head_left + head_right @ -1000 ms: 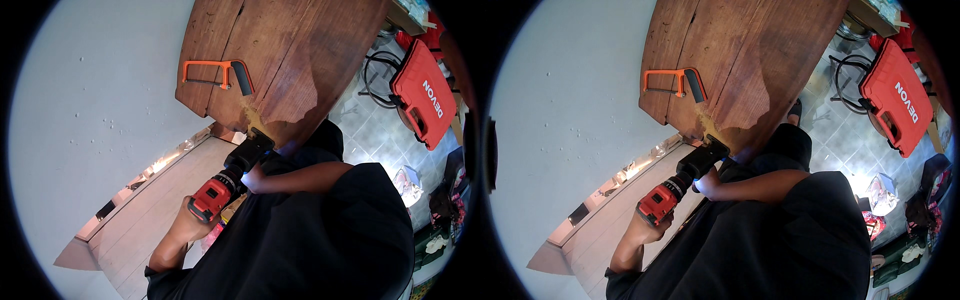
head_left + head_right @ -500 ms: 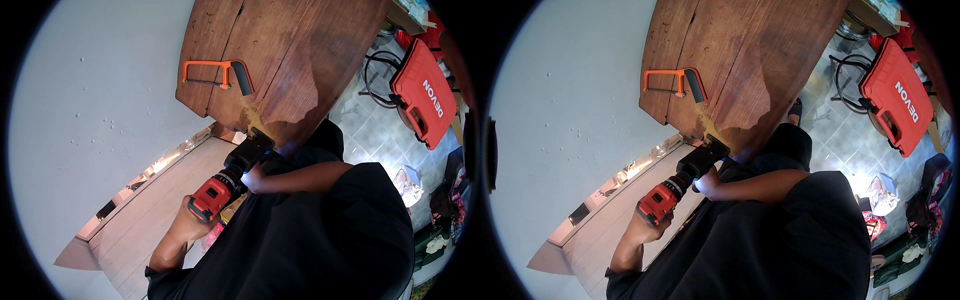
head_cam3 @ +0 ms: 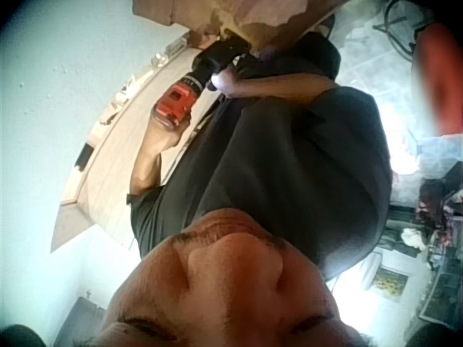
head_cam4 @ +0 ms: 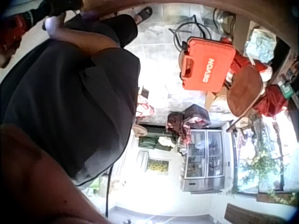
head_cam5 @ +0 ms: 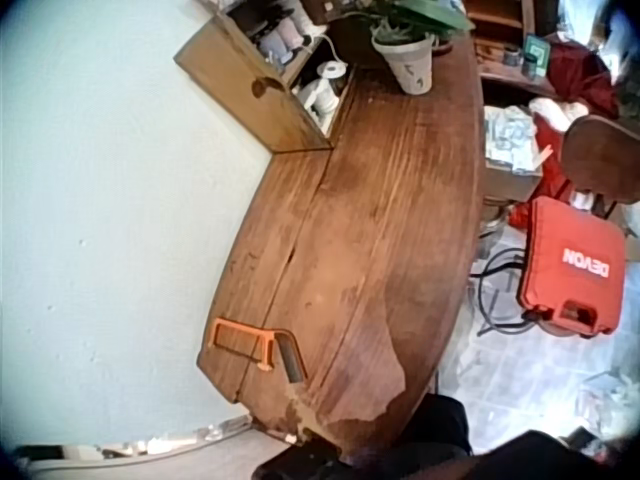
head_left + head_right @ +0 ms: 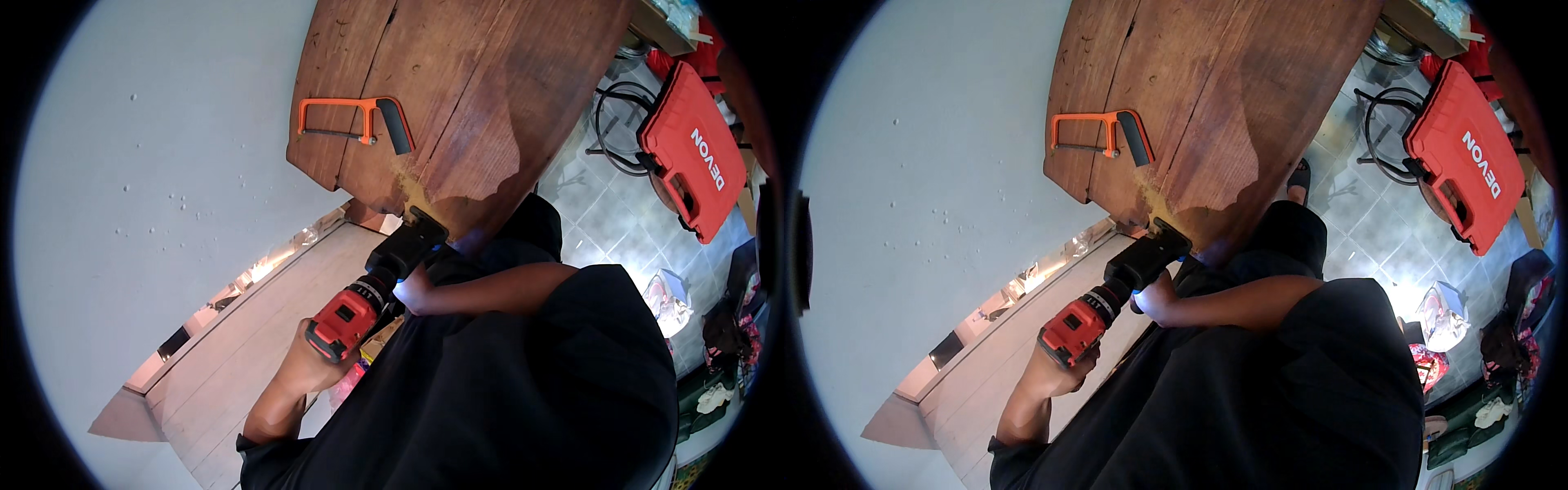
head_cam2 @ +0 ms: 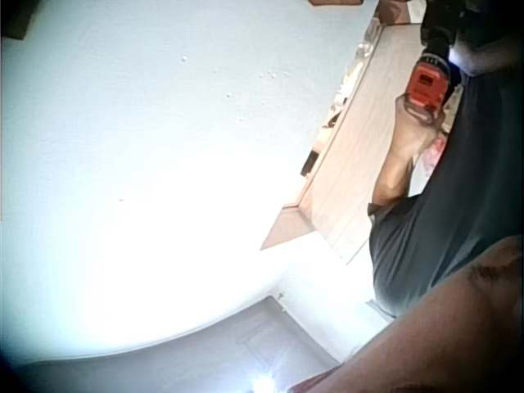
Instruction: The person uses a power saw to cut through a piece of wood on a workbench.
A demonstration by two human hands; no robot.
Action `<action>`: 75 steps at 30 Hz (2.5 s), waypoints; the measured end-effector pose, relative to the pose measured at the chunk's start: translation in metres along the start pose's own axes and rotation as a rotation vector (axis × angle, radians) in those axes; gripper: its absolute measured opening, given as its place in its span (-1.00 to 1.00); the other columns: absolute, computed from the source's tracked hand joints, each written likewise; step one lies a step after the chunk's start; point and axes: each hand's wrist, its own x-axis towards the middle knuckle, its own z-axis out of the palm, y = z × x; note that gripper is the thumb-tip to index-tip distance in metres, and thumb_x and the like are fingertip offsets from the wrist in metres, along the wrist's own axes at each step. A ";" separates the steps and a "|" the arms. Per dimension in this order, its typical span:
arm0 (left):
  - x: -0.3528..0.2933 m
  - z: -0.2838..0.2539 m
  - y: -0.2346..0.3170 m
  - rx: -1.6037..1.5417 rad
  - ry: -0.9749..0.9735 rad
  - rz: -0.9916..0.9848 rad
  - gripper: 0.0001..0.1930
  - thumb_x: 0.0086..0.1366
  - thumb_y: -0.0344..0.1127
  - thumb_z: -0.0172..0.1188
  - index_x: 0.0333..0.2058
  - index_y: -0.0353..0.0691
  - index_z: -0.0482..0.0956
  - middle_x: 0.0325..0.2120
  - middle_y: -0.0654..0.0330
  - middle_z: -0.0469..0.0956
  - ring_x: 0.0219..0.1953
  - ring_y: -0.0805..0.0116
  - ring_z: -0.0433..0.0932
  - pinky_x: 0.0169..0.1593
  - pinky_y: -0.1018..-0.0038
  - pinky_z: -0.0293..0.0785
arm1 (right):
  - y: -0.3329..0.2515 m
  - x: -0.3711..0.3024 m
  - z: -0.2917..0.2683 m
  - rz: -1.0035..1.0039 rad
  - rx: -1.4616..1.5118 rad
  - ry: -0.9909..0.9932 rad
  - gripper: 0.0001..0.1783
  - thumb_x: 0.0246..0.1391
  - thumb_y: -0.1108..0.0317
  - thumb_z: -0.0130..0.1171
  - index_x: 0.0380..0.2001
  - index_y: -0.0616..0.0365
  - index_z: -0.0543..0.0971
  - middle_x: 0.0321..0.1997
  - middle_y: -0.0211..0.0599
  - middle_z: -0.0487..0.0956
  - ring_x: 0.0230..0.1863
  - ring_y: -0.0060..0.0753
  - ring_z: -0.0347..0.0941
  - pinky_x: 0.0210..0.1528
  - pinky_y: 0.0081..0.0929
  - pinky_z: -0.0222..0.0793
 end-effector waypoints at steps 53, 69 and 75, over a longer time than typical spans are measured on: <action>0.003 0.002 -0.007 -0.018 0.033 0.076 -0.77 0.01 -0.59 0.15 -0.30 -0.23 0.53 -0.56 0.30 0.53 -0.60 0.55 0.47 -0.60 0.52 0.38 | 0.004 0.002 0.001 -0.067 0.032 -0.023 -0.82 0.26 0.58 0.07 -0.10 0.13 0.47 -0.10 -0.35 0.51 -0.06 -0.48 0.48 0.02 -0.42 0.51; 0.000 0.003 -0.003 -0.094 0.025 -0.003 -0.74 0.00 -0.61 0.14 -0.28 -0.23 0.51 -0.54 0.31 0.54 -0.67 0.56 0.45 -0.66 0.52 0.34 | 0.004 0.003 0.000 -0.001 -0.002 -0.017 -0.82 0.23 0.54 0.14 -0.11 0.12 0.49 -0.10 -0.33 0.52 -0.05 -0.47 0.48 0.01 -0.39 0.50; 0.001 0.000 -0.006 -0.114 0.000 -0.075 -0.74 0.00 -0.62 0.13 -0.28 -0.22 0.52 -0.54 0.32 0.54 -0.63 0.56 0.46 -0.62 0.52 0.37 | 0.009 0.007 0.000 0.001 0.026 -0.007 -0.84 0.22 0.54 0.15 -0.15 0.11 0.51 -0.12 -0.34 0.53 -0.06 -0.48 0.48 0.01 -0.39 0.50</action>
